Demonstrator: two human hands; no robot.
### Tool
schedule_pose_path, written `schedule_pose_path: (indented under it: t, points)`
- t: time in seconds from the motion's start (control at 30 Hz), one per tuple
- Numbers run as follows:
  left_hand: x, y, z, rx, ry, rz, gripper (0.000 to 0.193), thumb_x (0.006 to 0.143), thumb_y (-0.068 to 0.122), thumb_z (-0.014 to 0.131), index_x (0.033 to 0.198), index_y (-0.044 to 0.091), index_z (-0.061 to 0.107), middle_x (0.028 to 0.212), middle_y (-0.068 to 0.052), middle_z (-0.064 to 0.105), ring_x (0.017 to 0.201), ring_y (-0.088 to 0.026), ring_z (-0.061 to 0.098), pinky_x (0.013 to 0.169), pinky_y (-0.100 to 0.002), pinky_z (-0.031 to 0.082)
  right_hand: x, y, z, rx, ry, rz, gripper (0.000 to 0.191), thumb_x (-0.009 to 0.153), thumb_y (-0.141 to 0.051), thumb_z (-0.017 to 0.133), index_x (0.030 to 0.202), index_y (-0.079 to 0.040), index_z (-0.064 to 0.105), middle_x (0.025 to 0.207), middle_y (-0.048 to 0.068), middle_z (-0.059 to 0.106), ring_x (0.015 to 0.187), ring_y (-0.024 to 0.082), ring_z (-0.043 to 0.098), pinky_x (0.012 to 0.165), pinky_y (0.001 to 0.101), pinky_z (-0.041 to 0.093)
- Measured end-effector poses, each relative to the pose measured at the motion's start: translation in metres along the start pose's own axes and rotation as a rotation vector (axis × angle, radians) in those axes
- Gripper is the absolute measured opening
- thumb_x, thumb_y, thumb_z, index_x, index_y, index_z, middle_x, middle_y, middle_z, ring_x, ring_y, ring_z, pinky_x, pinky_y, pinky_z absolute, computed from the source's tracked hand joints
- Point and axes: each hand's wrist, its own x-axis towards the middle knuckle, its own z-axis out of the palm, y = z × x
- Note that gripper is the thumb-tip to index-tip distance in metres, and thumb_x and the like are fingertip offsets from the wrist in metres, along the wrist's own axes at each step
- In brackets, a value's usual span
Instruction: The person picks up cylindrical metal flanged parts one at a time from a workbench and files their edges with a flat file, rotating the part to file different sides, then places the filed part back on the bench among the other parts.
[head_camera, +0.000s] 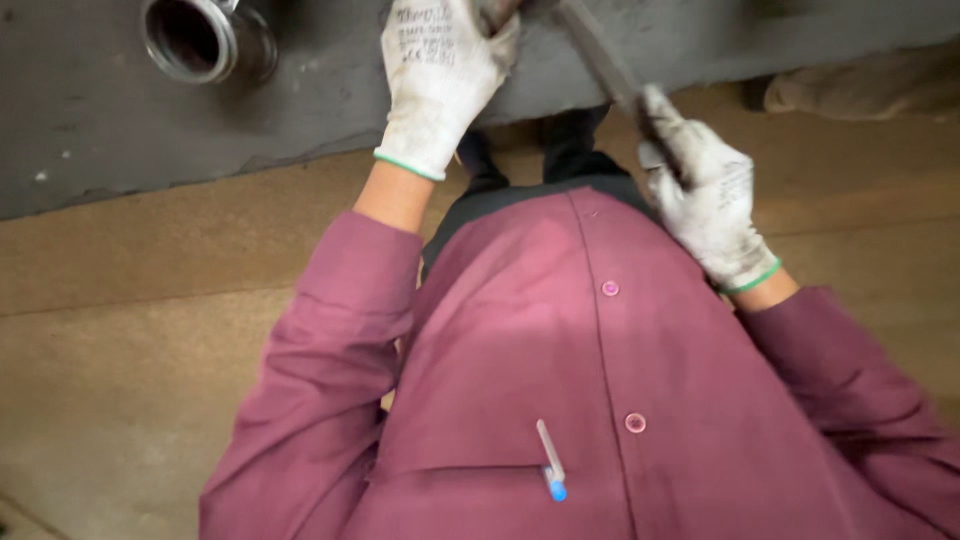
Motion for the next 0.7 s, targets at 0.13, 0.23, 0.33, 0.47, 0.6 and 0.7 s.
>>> schedule_pose_path:
  t: [0.13, 0.23, 0.33, 0.47, 0.6, 0.7]
  points:
    - [0.003, 0.007, -0.009, -0.023, -0.024, -0.010, 0.028, 0.087, 0.036, 0.077, 0.067, 0.018, 0.074, 0.060, -0.002, 0.070, 0.055, -0.027, 0.068, 0.057, -0.041, 0.054, 0.005, 0.000, 0.007, 0.057, 0.152, -0.212, 0.046, 0.104, 0.004, 0.059, 0.148, -0.004, 0.050, 0.142, 0.025, 0.064, 0.106, 0.035, 0.070, 0.094, 0.0359, 0.058]
    - [0.011, 0.012, -0.017, -0.060, -0.272, -0.165, 0.033, 0.088, 0.041, 0.072, 0.063, 0.019, 0.072, 0.053, 0.001, 0.069, 0.047, -0.023, 0.066, 0.051, -0.039, 0.053, 0.018, -0.002, 0.017, 0.008, 0.078, -0.057, 0.040, 0.106, 0.000, 0.063, 0.145, -0.001, 0.054, 0.127, 0.022, 0.066, 0.108, 0.037, 0.070, 0.096, 0.0379, 0.057]
    - [0.015, 0.021, -0.021, -0.065, -0.190, -0.043, 0.034, 0.088, 0.045, 0.073, 0.066, 0.019, 0.073, 0.054, 0.001, 0.069, 0.047, -0.021, 0.067, 0.049, -0.037, 0.054, 0.013, -0.002, 0.018, 0.021, -0.011, 0.170, 0.042, 0.109, -0.005, 0.063, 0.149, 0.004, 0.055, 0.123, 0.025, 0.067, 0.111, 0.039, 0.069, 0.099, 0.0408, 0.055]
    - [0.012, 0.031, -0.012, 0.045, -0.080, -0.093, 0.040, 0.083, 0.051, 0.075, 0.061, 0.018, 0.073, 0.051, -0.001, 0.068, 0.044, -0.023, 0.066, 0.044, -0.039, 0.052, -0.026, 0.004, 0.007, 0.179, 0.106, 0.125, 0.039, 0.114, -0.007, 0.061, 0.148, 0.010, 0.052, 0.144, 0.023, 0.064, 0.132, 0.032, 0.067, 0.114, 0.0358, 0.051]
    - [0.005, 0.030, -0.002, 0.018, -0.046, -0.091, 0.034, 0.084, 0.047, 0.074, 0.064, 0.020, 0.074, 0.054, -0.001, 0.069, 0.047, -0.024, 0.067, 0.047, -0.038, 0.052, -0.027, 0.001, 0.010, 0.107, 0.171, -0.057, 0.038, 0.106, -0.004, 0.058, 0.142, 0.008, 0.053, 0.142, 0.030, 0.062, 0.130, 0.039, 0.068, 0.111, 0.0400, 0.053]
    - [0.003, 0.029, 0.000, 0.064, -0.027, -0.057, 0.034, 0.080, 0.052, 0.075, 0.064, 0.021, 0.075, 0.054, -0.003, 0.069, 0.048, -0.024, 0.068, 0.047, -0.038, 0.053, 0.012, -0.020, 0.021, 0.142, 0.038, 0.150, 0.043, 0.111, -0.009, 0.061, 0.152, 0.002, 0.057, 0.109, 0.023, 0.069, 0.097, 0.034, 0.070, 0.094, 0.0390, 0.057]
